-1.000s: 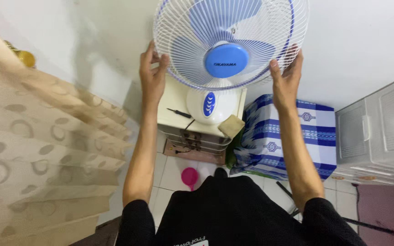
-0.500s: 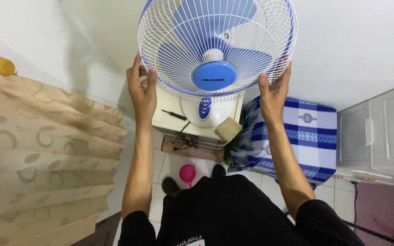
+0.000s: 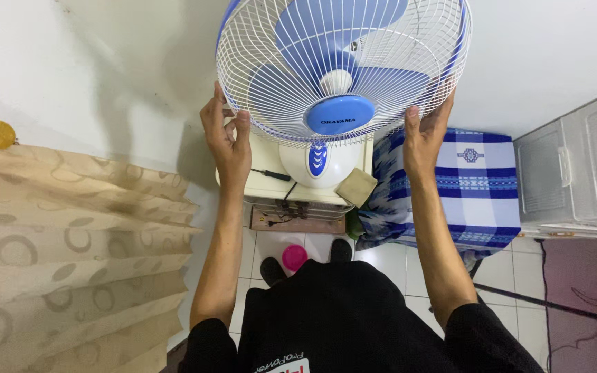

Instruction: The person cleans a fan cage with a sponge, then reassembles a standing fan by attaching the front cage, securing it with a screwdriver, and fitting the rear cage. The fan is placed on a small cabinet in a room with tiled flooring.

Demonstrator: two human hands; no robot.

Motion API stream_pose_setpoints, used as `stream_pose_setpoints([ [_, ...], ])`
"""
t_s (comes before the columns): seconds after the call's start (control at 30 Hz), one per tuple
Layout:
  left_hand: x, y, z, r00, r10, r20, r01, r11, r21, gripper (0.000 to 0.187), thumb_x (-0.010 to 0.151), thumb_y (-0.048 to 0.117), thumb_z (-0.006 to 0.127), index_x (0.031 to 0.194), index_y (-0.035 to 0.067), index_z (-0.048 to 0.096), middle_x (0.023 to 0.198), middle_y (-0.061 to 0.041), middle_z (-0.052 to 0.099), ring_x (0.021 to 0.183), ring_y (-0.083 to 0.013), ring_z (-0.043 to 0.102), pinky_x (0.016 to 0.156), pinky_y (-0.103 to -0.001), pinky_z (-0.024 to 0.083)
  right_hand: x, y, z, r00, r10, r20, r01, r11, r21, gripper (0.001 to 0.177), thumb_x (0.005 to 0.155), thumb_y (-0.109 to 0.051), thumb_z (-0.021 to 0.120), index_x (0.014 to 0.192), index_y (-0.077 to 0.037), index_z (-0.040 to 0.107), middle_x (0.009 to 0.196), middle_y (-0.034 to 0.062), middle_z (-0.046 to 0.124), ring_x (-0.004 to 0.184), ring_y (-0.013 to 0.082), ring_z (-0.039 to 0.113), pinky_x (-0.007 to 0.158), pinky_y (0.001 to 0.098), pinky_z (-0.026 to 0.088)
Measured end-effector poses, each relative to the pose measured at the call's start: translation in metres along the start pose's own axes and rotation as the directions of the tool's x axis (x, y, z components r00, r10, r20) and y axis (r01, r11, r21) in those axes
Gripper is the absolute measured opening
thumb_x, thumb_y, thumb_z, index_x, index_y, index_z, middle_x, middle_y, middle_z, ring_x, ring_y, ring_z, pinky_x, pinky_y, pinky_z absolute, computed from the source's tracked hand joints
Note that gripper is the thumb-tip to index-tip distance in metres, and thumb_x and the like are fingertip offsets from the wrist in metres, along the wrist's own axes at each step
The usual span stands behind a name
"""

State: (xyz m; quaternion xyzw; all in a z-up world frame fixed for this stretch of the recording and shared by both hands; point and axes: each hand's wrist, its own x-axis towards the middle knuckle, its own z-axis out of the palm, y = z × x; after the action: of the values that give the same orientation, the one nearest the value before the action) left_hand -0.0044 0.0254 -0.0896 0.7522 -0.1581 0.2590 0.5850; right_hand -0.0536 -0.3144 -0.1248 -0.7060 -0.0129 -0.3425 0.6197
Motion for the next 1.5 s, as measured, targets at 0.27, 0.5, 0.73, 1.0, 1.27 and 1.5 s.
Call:
stream_pose_setpoints([
  [0.27, 0.006, -0.005, -0.002, 1.000, 0.001, 0.007, -0.001, 1.000, -0.006, 0.060, 0.110, 0.036, 0.064, 0.161, 0.015, 0.041, 0.144, -0.012, 0.048, 0.112, -0.0139, 0.058, 0.082, -0.026, 0.060, 0.001, -0.006, 0.003, 0.999, 0.046, -0.025, -0.047, 0.999, -0.024, 0.079, 0.111, -0.040, 0.064, 0.166, -0.005, 0.020, 0.172, 0.0209, 0.030, 0.162, 0.0344, 0.028, 0.136, 0.0471, 0.026],
  [0.5, 0.005, 0.000, -0.001, 1.000, -0.030, 0.009, 0.031, 0.998, -0.051, 0.060, 0.108, 0.031, 0.068, 0.158, 0.009, 0.044, 0.143, -0.011, 0.051, 0.108, -0.0143, 0.055, 0.079, -0.027, 0.059, -0.001, -0.012, 0.004, 0.999, 0.043, -0.028, -0.045, 0.996, -0.079, 0.079, 0.110, -0.042, 0.063, 0.166, -0.006, 0.022, 0.171, 0.0216, 0.031, 0.162, 0.0351, 0.028, 0.135, 0.0475, 0.026],
  [0.73, 0.034, 0.002, 0.000, 0.997, -0.006, 0.073, 0.012, 0.997, -0.073, 0.096, 0.097, 0.061, 0.074, 0.163, 0.007, 0.029, 0.155, -0.017, 0.043, 0.142, -0.0272, 0.054, 0.119, -0.047, 0.048, 0.001, -0.016, 0.008, 0.997, 0.058, -0.048, -0.060, 0.997, -0.055, 0.084, 0.106, -0.049, 0.065, 0.164, -0.004, 0.025, 0.168, 0.0226, 0.035, 0.159, 0.0363, 0.032, 0.132, 0.0485, 0.031],
  [1.0, 0.097, 0.028, 0.004, 0.964, 0.149, 0.220, -0.132, 0.987, -0.091, 0.115, 0.088, 0.071, 0.079, 0.161, -0.004, 0.030, 0.155, -0.025, 0.053, 0.146, -0.0333, 0.058, 0.125, -0.047, 0.049, 0.004, -0.027, 0.005, 0.996, 0.086, -0.033, -0.083, 0.994, 0.072, 0.086, 0.098, -0.043, 0.074, 0.158, 0.000, 0.031, 0.157, 0.0217, 0.046, 0.147, 0.0314, 0.046, 0.114, 0.0450, 0.052],
  [1.27, 0.104, 0.050, 0.005, 0.963, 0.138, 0.233, -0.116, 0.987, -0.108, 0.110, 0.089, 0.064, 0.085, 0.161, -0.003, 0.035, 0.152, -0.024, 0.059, 0.144, -0.0334, 0.063, 0.122, -0.045, 0.048, 0.023, -0.008, -0.020, 0.983, 0.142, -0.119, -0.121, 0.978, 0.173, 0.042, 0.111, -0.030, 0.057, 0.138, 0.002, 0.064, 0.122, 0.0119, 0.072, 0.113, 0.0176, 0.068, 0.101, 0.0351, 0.059],
  [1.5, 0.104, 0.051, 0.005, 0.967, 0.119, 0.224, -0.093, 0.988, -0.125, 0.108, 0.089, 0.057, 0.088, 0.161, -0.001, 0.033, 0.152, -0.024, 0.057, 0.143, -0.0334, 0.062, 0.120, -0.046, 0.049, 0.060, -0.011, -0.035, 0.985, 0.170, 0.022, -0.167, 0.923, 0.348, 0.031, 0.103, -0.017, 0.070, 0.126, 0.004, 0.066, 0.112, 0.0086, 0.073, 0.097, 0.0139, 0.067, 0.088, 0.0309, 0.058],
])
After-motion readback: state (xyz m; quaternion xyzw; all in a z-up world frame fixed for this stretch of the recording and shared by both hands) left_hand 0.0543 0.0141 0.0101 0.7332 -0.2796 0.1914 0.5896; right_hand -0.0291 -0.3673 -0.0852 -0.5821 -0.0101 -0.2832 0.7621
